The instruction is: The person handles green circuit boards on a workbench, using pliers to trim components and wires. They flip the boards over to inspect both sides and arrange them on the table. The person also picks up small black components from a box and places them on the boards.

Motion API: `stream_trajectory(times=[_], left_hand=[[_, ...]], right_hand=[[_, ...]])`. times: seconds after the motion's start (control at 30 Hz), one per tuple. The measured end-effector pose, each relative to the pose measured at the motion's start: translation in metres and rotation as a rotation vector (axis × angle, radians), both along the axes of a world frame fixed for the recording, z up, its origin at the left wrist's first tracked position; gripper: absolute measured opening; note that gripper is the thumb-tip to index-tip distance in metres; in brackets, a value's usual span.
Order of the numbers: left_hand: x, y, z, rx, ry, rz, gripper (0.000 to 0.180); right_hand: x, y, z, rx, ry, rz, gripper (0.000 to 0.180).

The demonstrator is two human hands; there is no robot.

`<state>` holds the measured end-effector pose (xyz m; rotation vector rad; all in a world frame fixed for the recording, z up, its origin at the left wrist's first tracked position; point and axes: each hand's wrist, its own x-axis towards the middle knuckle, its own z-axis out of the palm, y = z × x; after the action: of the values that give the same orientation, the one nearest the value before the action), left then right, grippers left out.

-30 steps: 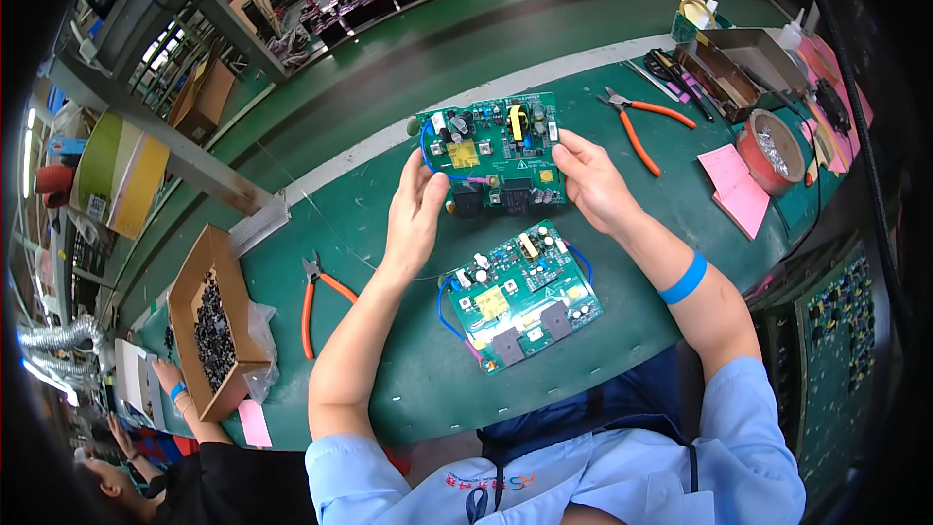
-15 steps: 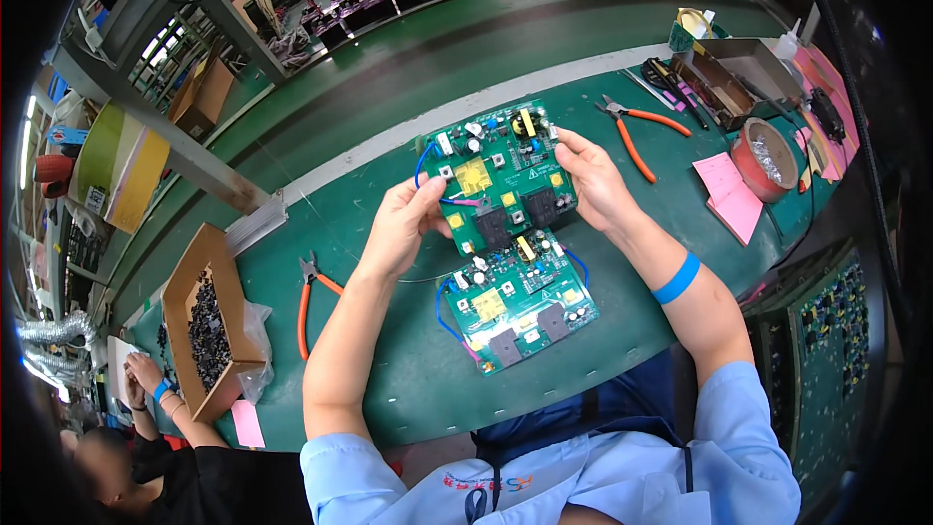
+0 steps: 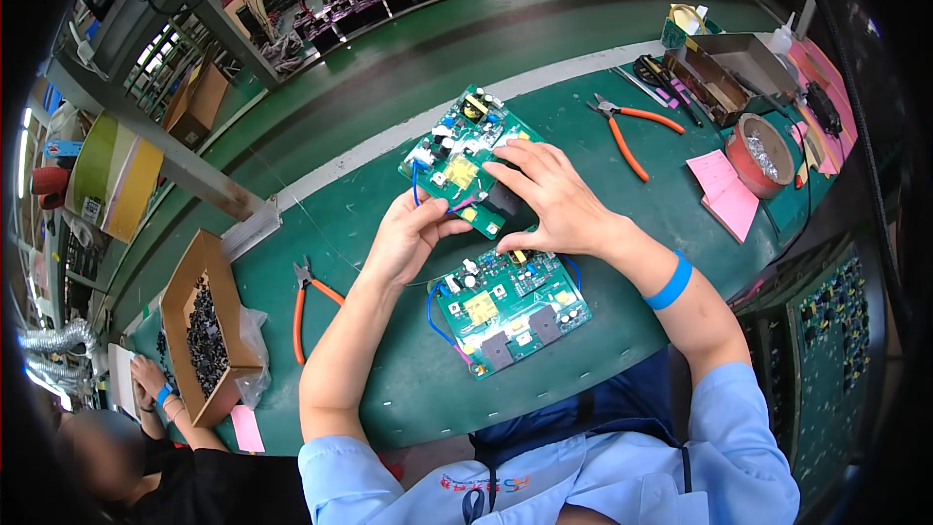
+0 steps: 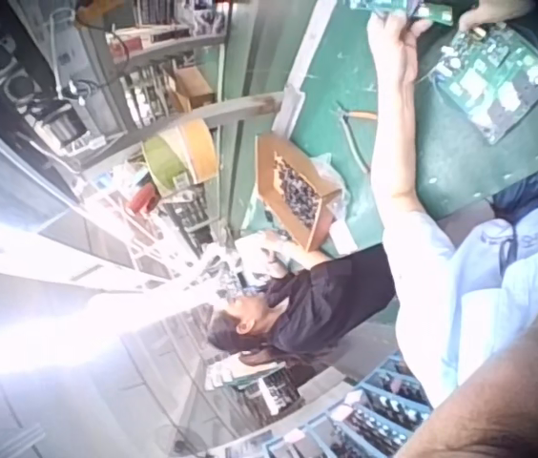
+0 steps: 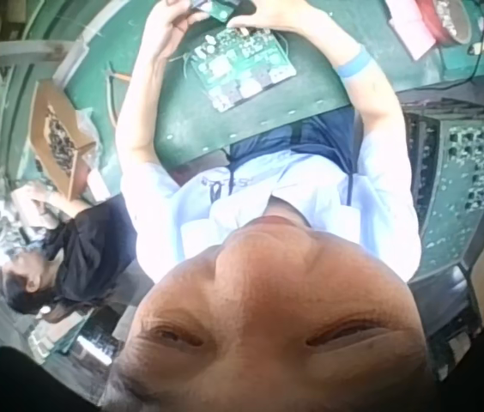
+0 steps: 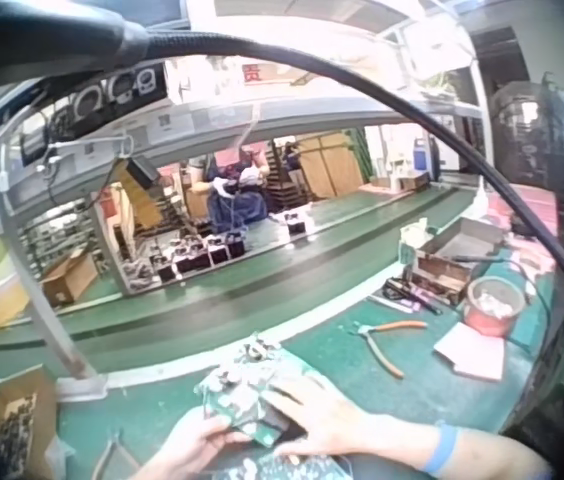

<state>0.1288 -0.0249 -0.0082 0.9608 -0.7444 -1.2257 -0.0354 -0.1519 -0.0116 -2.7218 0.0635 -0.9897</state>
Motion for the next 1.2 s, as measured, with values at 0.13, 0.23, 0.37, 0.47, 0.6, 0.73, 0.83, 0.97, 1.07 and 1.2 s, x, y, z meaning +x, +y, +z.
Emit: stream_trajectory(times=[0.13, 0.23, 0.37, 0.47, 0.6, 0.73, 0.83, 0.97, 1.07, 1.2], left_hand=[[-0.006, 0.0, 0.002, -0.019, -0.063, 0.024, 0.028], [-0.008, -0.001, -0.001, -0.034, -0.11, 0.07, 0.032], [-0.009, -0.003, -0.006, -0.049, -0.139, 0.125, 0.035], [-0.009, -0.005, -0.011, -0.07, -0.146, 0.15, 0.035], [-0.006, -0.006, -0.016, -0.03, -0.165, 0.155, 0.035], [-0.005, -0.008, -0.018, -0.031, -0.188, 0.185, 0.033], [-0.014, -0.008, -0.01, -0.055, -0.152, 0.244, 0.031], [-0.011, -0.007, -0.013, -0.068, -0.18, 0.269, 0.027], [-0.012, -0.007, -0.014, -0.077, -0.194, 0.29, 0.024], [-0.018, -0.008, -0.011, -0.091, -0.179, 0.334, 0.022]], right_hand=[[0.002, 0.002, 0.002, 0.031, 0.058, -0.047, 0.073], [0.006, 0.007, 0.002, 0.02, 0.024, -0.1, 0.066], [0.014, 0.013, 0.0, -0.022, -0.003, -0.172, 0.06], [0.017, 0.011, -0.002, -0.037, 0.016, -0.173, 0.06], [0.02, 0.01, -0.005, 0.0, 0.022, -0.156, 0.059], [0.021, 0.011, -0.006, 0.008, -0.001, -0.127, 0.051], [0.023, 0.011, -0.007, -0.006, -0.031, -0.125, 0.047], [0.023, 0.011, -0.008, -0.06, -0.079, -0.151, 0.047], [0.023, 0.015, -0.006, -0.064, -0.142, -0.223, 0.047], [0.024, 0.016, -0.007, -0.055, -0.144, -0.254, 0.048]])
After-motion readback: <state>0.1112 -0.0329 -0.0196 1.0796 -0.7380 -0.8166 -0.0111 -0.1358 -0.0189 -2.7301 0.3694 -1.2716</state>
